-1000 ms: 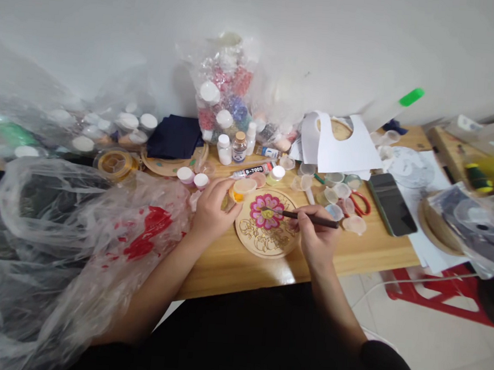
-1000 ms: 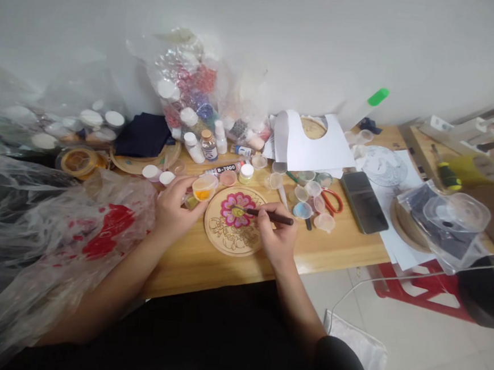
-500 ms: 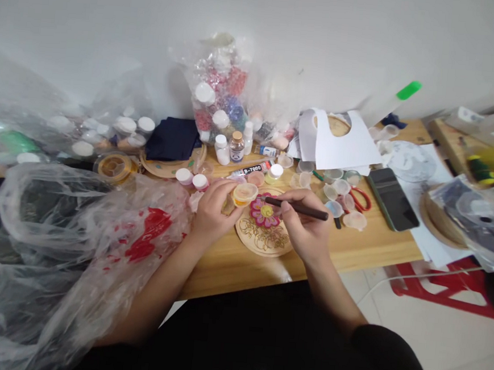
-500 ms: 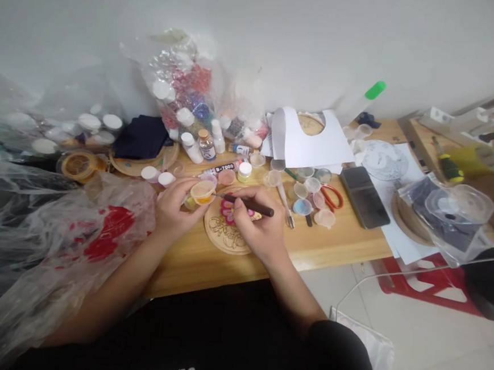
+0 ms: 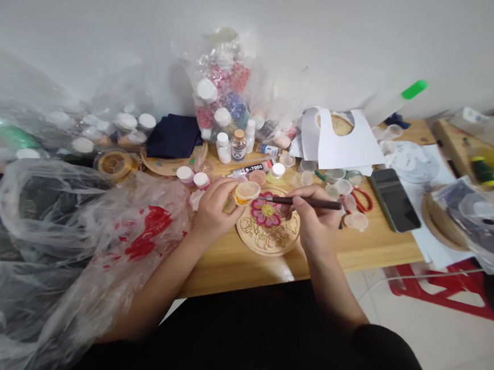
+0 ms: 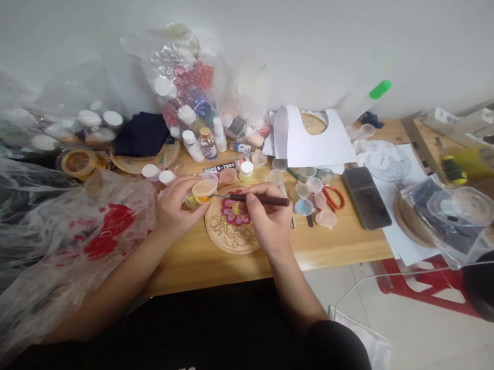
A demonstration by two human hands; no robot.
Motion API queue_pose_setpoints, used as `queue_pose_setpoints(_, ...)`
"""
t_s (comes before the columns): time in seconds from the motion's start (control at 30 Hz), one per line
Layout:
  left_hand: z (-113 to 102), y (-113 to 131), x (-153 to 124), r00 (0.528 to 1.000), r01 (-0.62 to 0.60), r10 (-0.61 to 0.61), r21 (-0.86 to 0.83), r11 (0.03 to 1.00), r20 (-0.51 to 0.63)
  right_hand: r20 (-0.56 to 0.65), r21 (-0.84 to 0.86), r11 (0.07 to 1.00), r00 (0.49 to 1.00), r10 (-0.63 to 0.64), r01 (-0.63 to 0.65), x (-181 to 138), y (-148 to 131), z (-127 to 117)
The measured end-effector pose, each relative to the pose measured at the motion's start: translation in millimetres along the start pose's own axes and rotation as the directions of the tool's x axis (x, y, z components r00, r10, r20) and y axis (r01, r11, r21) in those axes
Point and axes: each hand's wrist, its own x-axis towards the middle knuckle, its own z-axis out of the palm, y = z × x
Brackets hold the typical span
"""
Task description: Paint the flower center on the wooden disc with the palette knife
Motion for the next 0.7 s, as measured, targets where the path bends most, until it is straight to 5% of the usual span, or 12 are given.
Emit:
queue_pose_setpoints(0.3,0.1,1.0,-0.4,1.000,0.011,-0.011,0.012,1.000,0.008,0.051,-0.157,0.987,0.998,-0.029,0.037,-2.9,-2.9,1.4)
queue_pose_setpoints(0.7,-0.2,1.7,0.4,1.000,-0.001,0.001,0.029,1.000,0.009,0.100,-0.131,0.990,0.994,-0.043,0.055,-3.7,-5.2,2.0)
